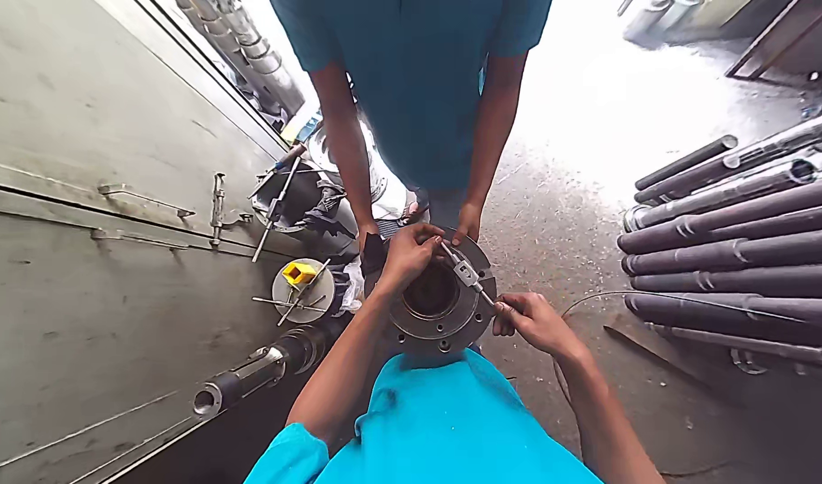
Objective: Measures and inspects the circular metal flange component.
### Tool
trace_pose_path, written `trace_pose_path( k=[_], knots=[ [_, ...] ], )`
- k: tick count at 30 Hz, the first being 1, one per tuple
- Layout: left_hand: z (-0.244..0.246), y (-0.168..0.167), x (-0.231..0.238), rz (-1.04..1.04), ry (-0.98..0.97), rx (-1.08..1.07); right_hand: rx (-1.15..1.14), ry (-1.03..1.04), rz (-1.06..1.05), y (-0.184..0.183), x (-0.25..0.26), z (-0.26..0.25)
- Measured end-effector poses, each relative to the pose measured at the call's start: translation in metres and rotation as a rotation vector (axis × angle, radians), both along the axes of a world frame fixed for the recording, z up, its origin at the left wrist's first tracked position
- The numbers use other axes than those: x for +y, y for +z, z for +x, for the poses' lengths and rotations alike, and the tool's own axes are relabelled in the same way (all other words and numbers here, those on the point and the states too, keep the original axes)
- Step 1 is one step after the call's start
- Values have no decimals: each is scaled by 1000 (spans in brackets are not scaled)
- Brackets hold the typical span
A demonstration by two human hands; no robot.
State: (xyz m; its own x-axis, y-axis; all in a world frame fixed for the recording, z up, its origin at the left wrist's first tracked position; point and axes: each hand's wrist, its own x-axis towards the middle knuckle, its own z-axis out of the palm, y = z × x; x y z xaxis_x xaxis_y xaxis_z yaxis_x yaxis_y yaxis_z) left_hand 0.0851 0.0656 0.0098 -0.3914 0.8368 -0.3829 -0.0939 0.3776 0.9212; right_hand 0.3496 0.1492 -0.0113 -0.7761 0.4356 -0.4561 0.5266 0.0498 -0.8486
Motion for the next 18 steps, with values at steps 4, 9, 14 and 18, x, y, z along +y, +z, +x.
trace_pose_path(
  k=[4,9,14,18],
  knots=[
    [1,-15,43,26,-100,19,14,-6,-111,-5,-32,-18],
    [16,-13,75,-20,-241,-10,138,-220,-295,-13,-63,-45],
    [41,-5,93,-69,-365,-139,-34,-30,353,-1,-58,-55],
    [38,-7,97,-55,-467,-129,252,225,1094,17,-21,-47]
  ],
)
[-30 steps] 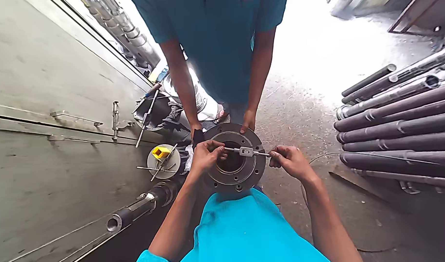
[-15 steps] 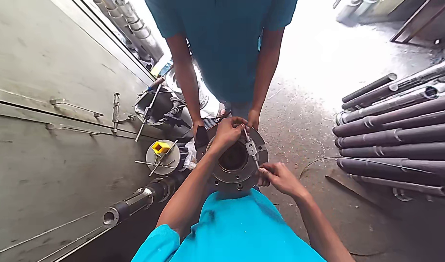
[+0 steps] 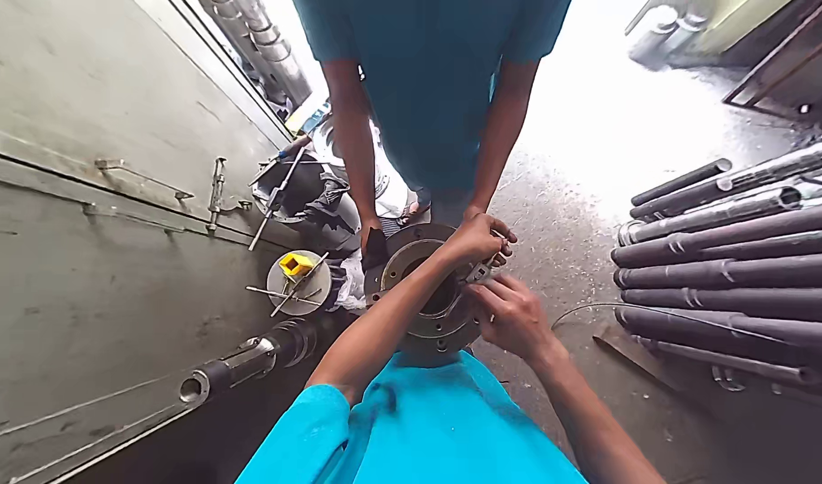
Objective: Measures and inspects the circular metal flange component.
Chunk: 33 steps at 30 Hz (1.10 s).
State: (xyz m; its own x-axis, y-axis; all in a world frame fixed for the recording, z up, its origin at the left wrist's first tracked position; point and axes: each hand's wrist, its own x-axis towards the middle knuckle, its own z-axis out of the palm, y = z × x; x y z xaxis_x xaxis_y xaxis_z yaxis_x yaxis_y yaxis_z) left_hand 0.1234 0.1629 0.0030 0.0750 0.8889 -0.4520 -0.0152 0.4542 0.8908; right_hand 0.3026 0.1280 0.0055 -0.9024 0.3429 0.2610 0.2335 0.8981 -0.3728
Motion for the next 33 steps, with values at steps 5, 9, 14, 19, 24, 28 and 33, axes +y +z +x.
trace_pose_path(
  k=[5,9,14,19,24,28,33],
  knots=[
    [-8,-1,1,92,-121,176,-282,377,195,8,51,-22],
    [-23,9,-29,220,-26,304,-447,440,160,12,61,-37],
    [-48,0,-139,382,360,22,-548,471,66,17,59,-45],
    [-43,-34,-234,302,602,-259,-619,348,-64,25,61,-54],
    [-31,-55,-276,271,716,-376,-686,166,-147,29,54,-53],
    [-31,-58,-281,258,759,-389,-693,-3,-201,26,46,-50],
    [-31,-57,-276,261,717,-388,-665,-229,-305,24,31,-50]
  ],
)
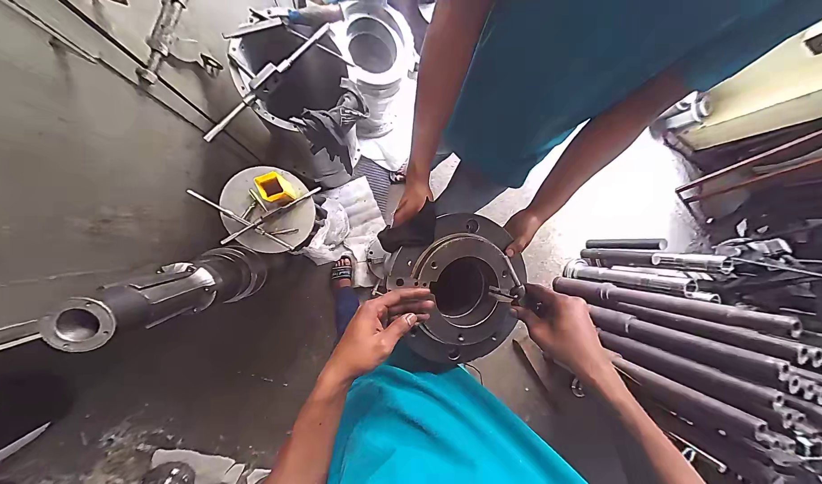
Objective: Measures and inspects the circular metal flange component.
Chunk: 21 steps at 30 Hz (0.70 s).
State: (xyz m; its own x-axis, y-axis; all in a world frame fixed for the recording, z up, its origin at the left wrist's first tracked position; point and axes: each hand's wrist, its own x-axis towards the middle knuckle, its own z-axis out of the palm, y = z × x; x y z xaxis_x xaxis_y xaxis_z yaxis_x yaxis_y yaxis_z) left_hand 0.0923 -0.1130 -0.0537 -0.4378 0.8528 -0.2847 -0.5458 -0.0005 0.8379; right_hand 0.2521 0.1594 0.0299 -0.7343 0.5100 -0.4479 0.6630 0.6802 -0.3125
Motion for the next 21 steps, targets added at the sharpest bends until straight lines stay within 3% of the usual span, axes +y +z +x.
trace_pose_path(
  k=[6,12,15,18,21],
  knots=[
    [21,22,35,-87,-162,105,99,-305,-72,-13,-20,4],
    [65,32,90,-164,-579,167,470,-740,-463,-22,-41,-3],
    [89,23,105,-152,-571,16,533,-851,-557,-21,-48,-7],
    [97,25,112,-176,-554,-226,515,-773,-574,-22,-45,4],
    [93,23,116,-202,-540,-313,402,-305,-97,-25,-26,15]
  ],
)
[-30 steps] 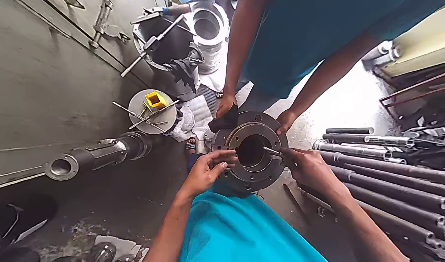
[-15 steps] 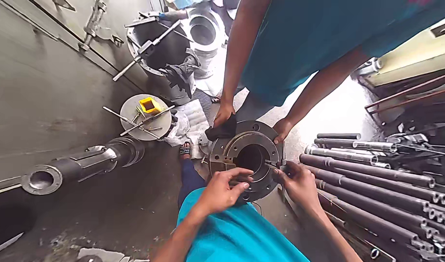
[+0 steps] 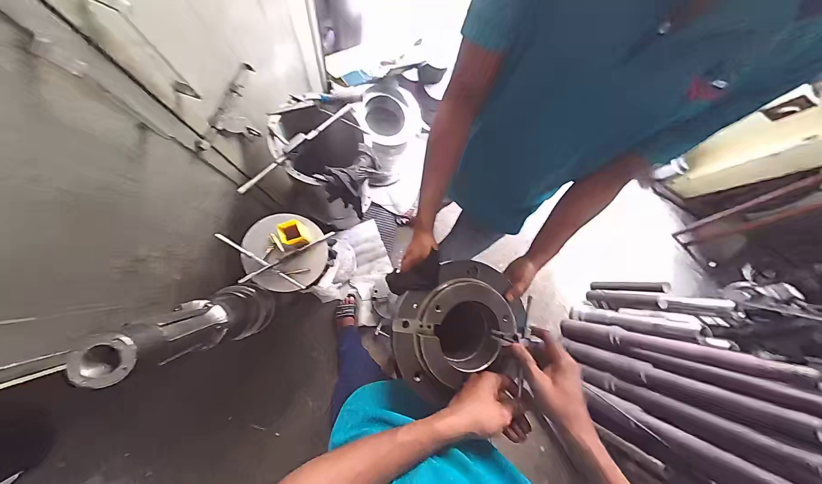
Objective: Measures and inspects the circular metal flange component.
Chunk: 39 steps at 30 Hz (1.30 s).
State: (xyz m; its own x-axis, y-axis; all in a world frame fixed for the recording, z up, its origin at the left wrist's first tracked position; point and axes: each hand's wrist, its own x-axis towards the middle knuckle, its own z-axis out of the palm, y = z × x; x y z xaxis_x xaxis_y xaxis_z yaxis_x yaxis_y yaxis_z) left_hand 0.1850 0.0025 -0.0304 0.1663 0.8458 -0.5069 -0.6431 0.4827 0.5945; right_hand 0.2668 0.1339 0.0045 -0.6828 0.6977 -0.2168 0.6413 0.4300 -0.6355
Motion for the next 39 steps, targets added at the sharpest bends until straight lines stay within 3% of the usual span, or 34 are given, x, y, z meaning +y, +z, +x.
trace_pose_path(
  k=[3,7,10,17,25,32,39],
  knots=[
    [4,1,-3,8,-28,6,3,494,418,17,28,13],
    [2,1,3,8,-56,36,-168,1031,452,40,67,-1],
    [0,2,-3,-4,-65,36,-174,1175,412,37,77,-10],
    [-21,5,-15,3,-49,70,-157,1163,428,25,77,-2],
    [-64,14,-31,-48,87,260,-172,967,471,22,55,3],
    [-91,18,-13,-73,186,379,-197,778,470,20,42,7],
    [-109,19,7,-65,167,468,-267,629,442,20,31,6]
  ],
)
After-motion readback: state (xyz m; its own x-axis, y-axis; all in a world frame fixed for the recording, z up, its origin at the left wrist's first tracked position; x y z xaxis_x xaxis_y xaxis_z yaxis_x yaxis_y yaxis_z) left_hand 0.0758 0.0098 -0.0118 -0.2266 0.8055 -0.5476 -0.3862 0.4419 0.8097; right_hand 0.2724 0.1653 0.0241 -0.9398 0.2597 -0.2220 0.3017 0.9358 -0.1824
